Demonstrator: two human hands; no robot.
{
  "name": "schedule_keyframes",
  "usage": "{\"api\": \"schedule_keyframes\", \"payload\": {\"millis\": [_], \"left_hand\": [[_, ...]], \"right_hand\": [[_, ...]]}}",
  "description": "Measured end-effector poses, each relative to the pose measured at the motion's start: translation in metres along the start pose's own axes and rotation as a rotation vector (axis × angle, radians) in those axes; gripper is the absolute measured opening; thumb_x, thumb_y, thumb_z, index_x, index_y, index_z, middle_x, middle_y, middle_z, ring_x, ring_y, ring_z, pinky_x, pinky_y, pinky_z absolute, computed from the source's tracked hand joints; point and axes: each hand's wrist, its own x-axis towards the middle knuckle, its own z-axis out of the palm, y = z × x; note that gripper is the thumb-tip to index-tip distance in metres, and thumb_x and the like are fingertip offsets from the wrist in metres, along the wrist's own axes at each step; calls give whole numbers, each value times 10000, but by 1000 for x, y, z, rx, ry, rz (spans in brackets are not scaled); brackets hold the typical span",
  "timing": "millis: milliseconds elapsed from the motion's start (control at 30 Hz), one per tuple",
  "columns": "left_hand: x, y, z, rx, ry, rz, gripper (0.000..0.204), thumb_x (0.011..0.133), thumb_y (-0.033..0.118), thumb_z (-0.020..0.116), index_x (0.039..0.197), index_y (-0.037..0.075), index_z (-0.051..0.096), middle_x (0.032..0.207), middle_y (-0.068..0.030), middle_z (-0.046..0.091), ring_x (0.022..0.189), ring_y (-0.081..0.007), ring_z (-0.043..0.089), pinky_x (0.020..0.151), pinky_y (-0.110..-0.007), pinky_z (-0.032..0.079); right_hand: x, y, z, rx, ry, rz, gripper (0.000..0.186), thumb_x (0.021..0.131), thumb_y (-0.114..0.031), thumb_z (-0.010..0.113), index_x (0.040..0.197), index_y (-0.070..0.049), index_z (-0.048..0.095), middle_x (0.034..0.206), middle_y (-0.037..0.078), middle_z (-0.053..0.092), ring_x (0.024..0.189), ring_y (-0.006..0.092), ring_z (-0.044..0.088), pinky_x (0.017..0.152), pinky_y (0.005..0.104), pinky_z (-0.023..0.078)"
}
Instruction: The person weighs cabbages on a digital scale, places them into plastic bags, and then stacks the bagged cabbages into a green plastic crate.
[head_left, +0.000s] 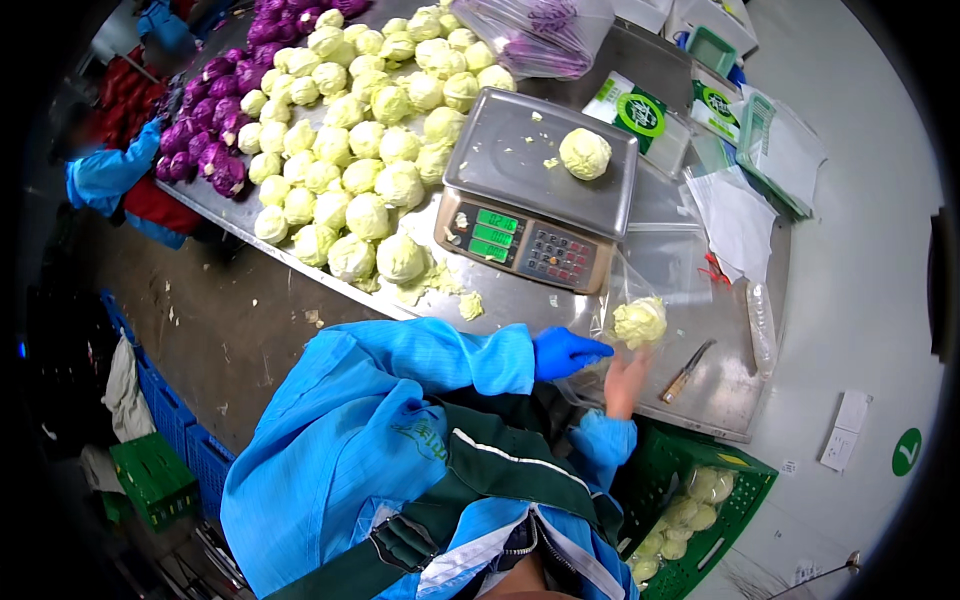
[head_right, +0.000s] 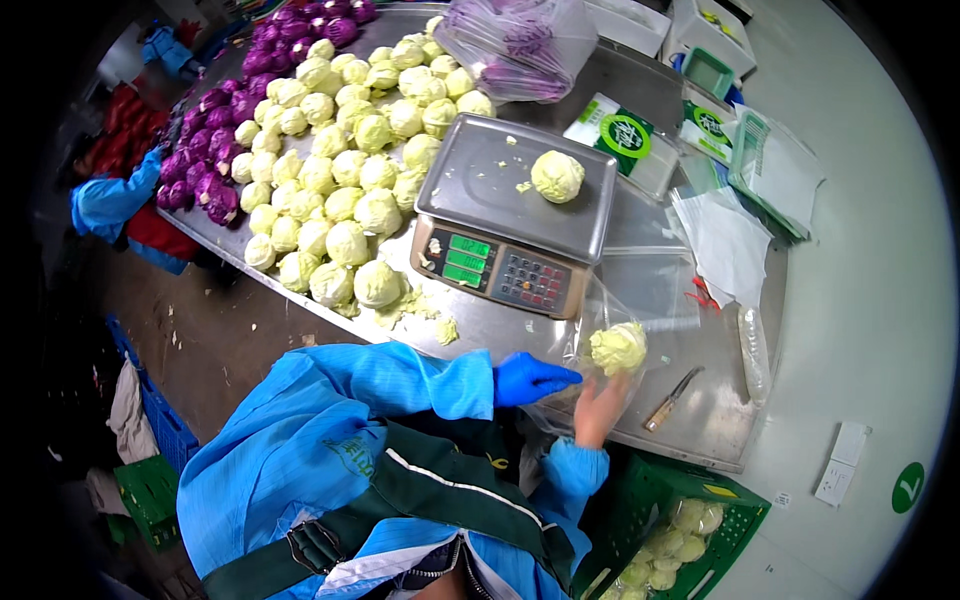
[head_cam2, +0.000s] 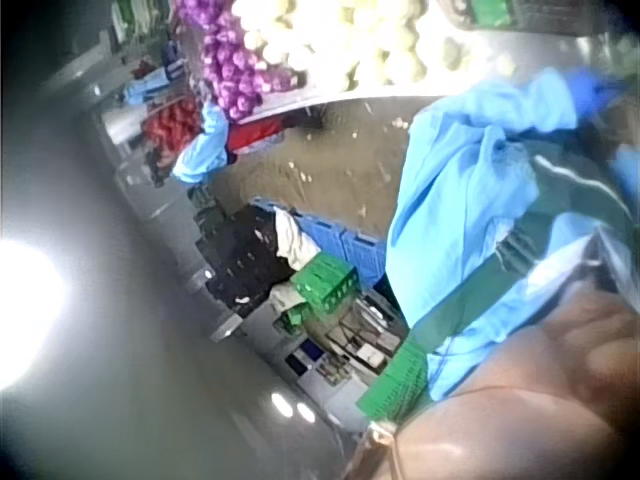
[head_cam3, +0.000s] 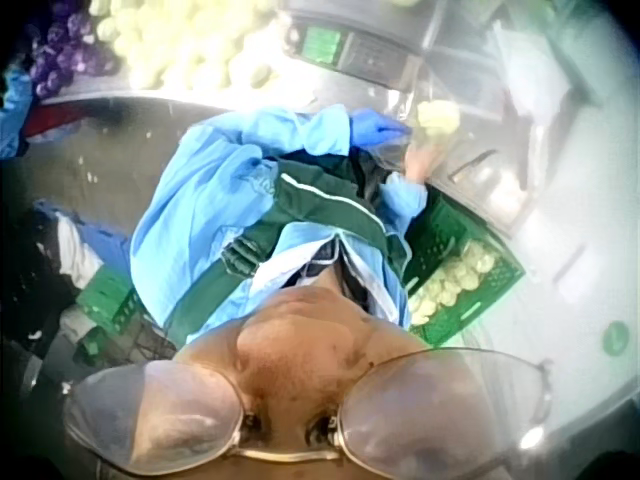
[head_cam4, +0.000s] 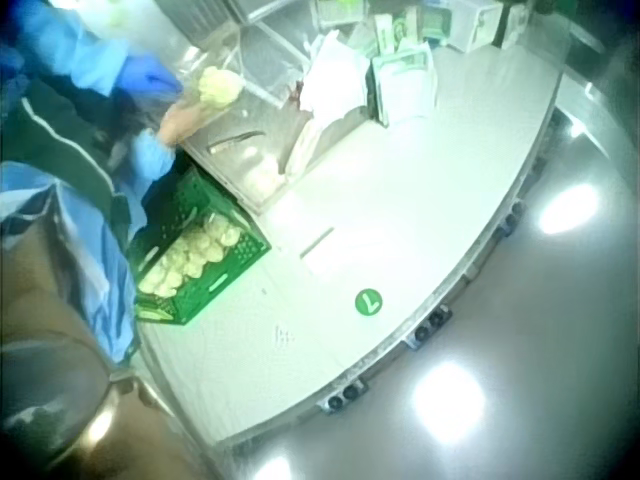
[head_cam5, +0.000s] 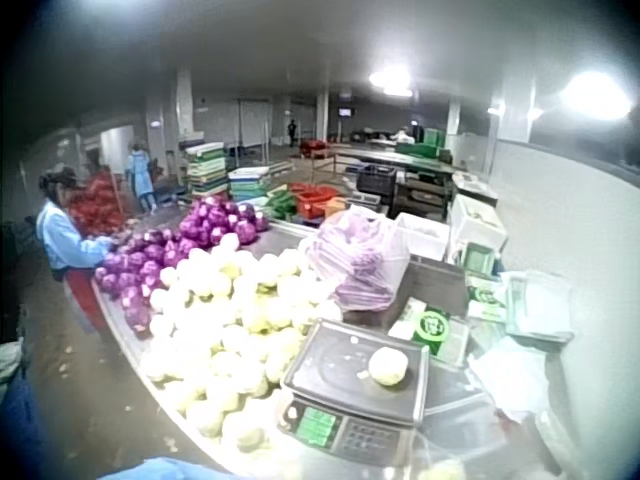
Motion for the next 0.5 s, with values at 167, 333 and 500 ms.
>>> {"api": "schedule_keyframes", "payload": {"millis": [167, 333, 500], "left_hand": [[12, -3, -22, -210, 7, -159, 300, 901, 290, 587, 1181, 204, 653, 996, -165, 676, 861, -348, 668, 745, -389, 543], [14, -26, -11, -217, 114, 133, 285, 841, 340, 699, 1088, 198, 704, 710, -134, 653, 578, -279, 628, 553, -357, 497], [15, -44, -16, -112, 15, 137, 287, 872, 324, 667, 1108, 162, 692, 777, -154, 667, 634, -310, 642, 580, -390, 500]], "right_hand": [[-4, -90, -118, 622, -823, -22, 526, 841, -83, 639, 1330, 11, 468, 1279, 214, 547, 1072, 287, 600, 905, 365, 475], [82, -179, -103, 854, -495, -99, 658, 793, -51, 681, 1389, -23, 403, 1292, 164, 536, 1102, 235, 573, 905, 355, 474], [199, -248, -8, 356, -104, -495, 815, 723, -144, 756, 1424, -67, 347, 1405, 210, 379, 1324, 329, 358, 1056, 435, 335]]}}
